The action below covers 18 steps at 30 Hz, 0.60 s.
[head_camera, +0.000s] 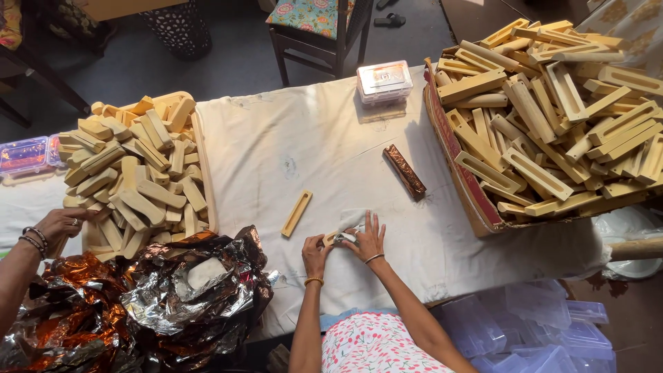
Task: Wrapping wooden or soap-like bars individually in metallic foil.
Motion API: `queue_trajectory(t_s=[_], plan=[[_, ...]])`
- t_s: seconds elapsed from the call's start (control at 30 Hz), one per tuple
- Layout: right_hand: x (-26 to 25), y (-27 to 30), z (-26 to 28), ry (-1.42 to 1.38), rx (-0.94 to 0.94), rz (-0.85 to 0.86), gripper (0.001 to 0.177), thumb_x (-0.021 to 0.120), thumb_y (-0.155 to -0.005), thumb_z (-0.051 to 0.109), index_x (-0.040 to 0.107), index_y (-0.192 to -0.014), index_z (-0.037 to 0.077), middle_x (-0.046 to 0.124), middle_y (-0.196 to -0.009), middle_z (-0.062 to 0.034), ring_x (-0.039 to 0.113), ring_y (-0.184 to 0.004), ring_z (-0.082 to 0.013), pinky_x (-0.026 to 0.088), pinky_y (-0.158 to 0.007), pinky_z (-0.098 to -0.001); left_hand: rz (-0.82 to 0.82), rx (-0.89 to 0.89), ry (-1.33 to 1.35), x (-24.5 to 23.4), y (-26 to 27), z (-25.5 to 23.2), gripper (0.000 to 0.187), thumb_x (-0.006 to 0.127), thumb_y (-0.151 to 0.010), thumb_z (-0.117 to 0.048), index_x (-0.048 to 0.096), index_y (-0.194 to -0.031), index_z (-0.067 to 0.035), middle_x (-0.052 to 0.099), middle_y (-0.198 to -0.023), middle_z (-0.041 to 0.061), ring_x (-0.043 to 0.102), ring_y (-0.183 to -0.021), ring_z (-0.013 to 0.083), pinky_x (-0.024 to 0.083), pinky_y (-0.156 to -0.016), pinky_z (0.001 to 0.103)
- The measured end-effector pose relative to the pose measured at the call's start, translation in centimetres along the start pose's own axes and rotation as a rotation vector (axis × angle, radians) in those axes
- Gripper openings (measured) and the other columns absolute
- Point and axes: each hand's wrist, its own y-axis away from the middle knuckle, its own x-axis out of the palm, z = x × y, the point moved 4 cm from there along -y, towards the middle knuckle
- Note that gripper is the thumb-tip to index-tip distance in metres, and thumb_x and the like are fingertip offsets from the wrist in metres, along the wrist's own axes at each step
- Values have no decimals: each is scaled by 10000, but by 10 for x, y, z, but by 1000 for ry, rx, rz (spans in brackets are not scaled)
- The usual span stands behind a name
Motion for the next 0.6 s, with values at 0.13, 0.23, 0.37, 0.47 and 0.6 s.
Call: queue_trajectory(t_s=[0.13,0.23,0.37,0.47,0.6], plan=[[5,0,-18,156,272,-22,343,749,-794,497,816,-1066,299,106,-1708,-224,45,-1585,-444,87,-1209,-717,37,44,105,-3,4,9,321,820,-768,-9,750,-1079,-50,683,-1116,65,733,-901,164,628,-797,283],[15,0,-1,188,173,-58,485,829,-762,555,772,-1081,195,104,-1673,-281,42,-1553,-462,81,-1170,-720,54,117,23,-15,6,-37,459,853,-727,-3,712,-1162,-46,639,-1150,96,694,-883,210,595,-799,322],[24,2,7,79,12,11,462,785,-776,503,773,-1123,199,170,-1654,-258,97,-1533,-456,104,-1163,-721,9,174,-94,-5,5,-13,548,865,-658,35,723,-1176,-68,619,-1152,86,671,-898,235,580,-796,339],[13,-4,-15,163,151,-41,431,758,-819,474,771,-1129,175,180,-1649,-260,112,-1534,-459,106,-1167,-732,27,50,14,0,2,-1,481,833,-712,48,732,-1163,-83,619,-1162,65,701,-876,193,614,-781,303],[9,0,1,187,181,-136,452,789,-839,426,741,-1143,95,171,-1621,-291,126,-1509,-472,140,-1139,-734,33,-40,47,4,3,6,454,831,-742,53,737,-1168,-71,617,-1137,62,713,-865,176,625,-781,285]])
